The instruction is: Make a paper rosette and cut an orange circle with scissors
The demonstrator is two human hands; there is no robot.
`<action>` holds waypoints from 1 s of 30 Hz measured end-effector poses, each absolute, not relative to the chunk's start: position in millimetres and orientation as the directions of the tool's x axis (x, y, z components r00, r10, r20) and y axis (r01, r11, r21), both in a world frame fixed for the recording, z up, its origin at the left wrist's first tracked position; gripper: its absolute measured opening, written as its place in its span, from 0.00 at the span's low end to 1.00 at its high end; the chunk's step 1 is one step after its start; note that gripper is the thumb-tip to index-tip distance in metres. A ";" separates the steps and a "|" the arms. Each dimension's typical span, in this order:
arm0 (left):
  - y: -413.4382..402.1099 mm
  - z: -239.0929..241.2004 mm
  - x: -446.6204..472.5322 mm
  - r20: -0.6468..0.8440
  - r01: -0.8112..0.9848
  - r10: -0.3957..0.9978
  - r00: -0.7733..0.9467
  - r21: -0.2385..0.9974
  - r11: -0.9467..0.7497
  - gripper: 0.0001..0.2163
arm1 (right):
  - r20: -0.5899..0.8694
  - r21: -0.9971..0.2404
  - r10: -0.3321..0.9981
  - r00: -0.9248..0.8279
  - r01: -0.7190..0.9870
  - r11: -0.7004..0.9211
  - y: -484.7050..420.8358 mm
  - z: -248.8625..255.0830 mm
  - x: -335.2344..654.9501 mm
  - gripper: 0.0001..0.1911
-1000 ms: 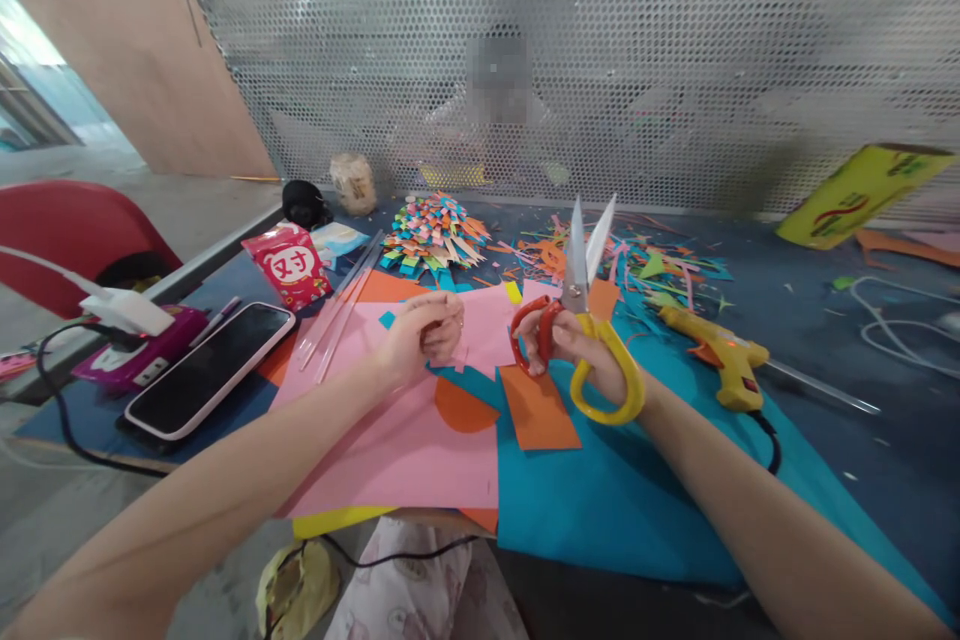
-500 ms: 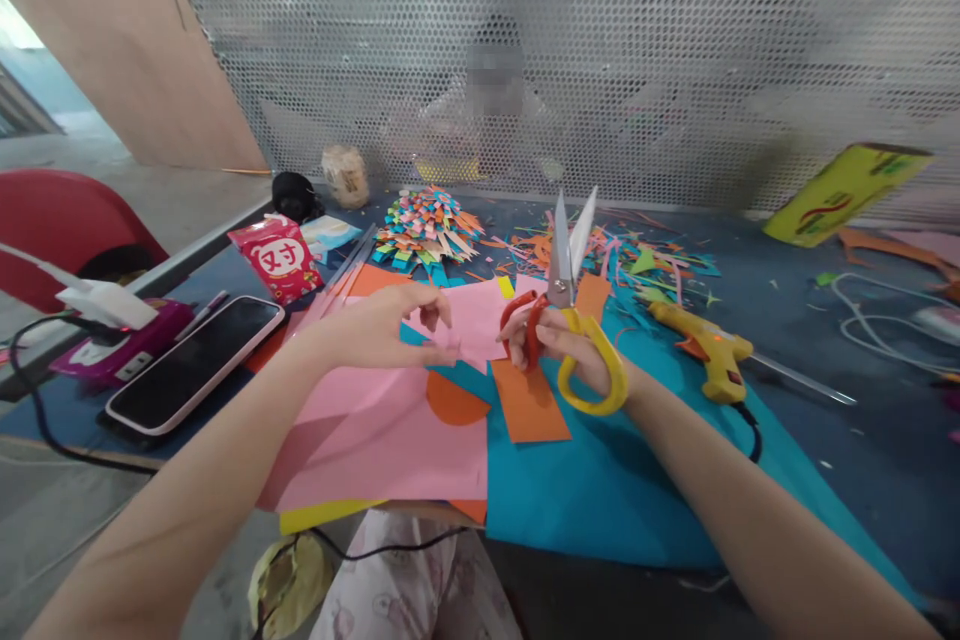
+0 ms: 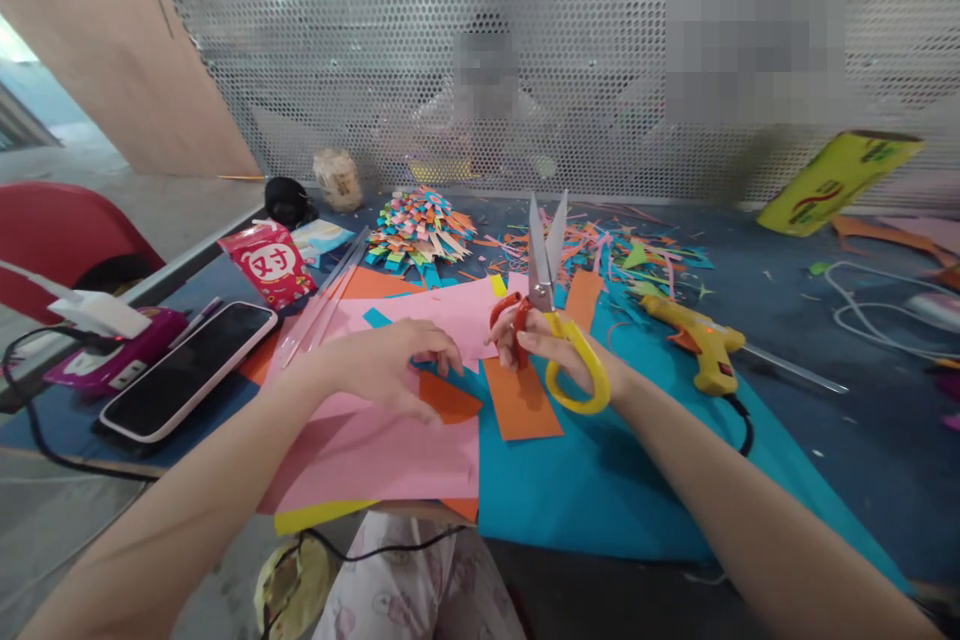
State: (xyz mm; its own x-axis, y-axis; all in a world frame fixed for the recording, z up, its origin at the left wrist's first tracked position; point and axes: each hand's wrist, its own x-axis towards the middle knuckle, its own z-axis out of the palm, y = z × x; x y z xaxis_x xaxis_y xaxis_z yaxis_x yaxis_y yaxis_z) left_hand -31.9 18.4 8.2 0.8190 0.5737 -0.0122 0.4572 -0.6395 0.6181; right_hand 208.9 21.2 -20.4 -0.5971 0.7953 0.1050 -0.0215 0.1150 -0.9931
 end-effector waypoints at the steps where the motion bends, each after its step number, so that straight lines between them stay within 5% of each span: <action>1: 18.6 8.8 -32.2 0.052 0.420 0.588 0.807 0.650 -0.633 0.15 | 0.105 -0.993 0.795 -0.598 -0.022 0.115 21.3 -20.8 208.7 0.25; 5: 21.7 7.3 -33.4 0.275 0.150 0.739 0.615 0.880 -0.451 0.13 | 0.110 -0.993 0.785 -0.610 -0.031 0.115 21.9 -20.9 208.5 0.25; 9: 28.5 4.1 -32.0 0.177 -0.166 0.793 0.582 0.981 -0.097 0.29 | 0.108 -0.993 0.771 -0.628 -0.026 0.118 22.6 -19.9 208.8 0.24; 14: 36.9 0.0 -32.3 0.072 -0.174 0.808 0.585 0.984 0.038 0.35 | 0.120 -0.990 0.794 -0.596 -0.014 0.139 21.5 -18.9 208.8 0.24; 22: 24.7 2.9 -26.5 0.323 -0.268 0.856 0.403 0.936 -0.226 0.36 | 0.075 -0.997 0.825 -0.561 -0.041 0.063 20.7 -22.3 207.7 0.08; 30: 22.6 2.9 -31.7 0.353 -0.107 0.869 0.346 0.935 -0.337 0.35 | 0.052 -0.995 0.876 -0.479 -0.102 0.003 25.2 -32.1 203.1 0.09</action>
State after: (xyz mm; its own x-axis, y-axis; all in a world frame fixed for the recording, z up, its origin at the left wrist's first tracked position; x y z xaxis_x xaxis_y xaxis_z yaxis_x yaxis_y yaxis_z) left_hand -31.7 22.6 2.9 0.3463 0.8693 0.3527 -0.1065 -0.3371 0.9354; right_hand 203.1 25.2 -32.1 -0.4792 0.8761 0.0522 -0.1023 0.0034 -0.9948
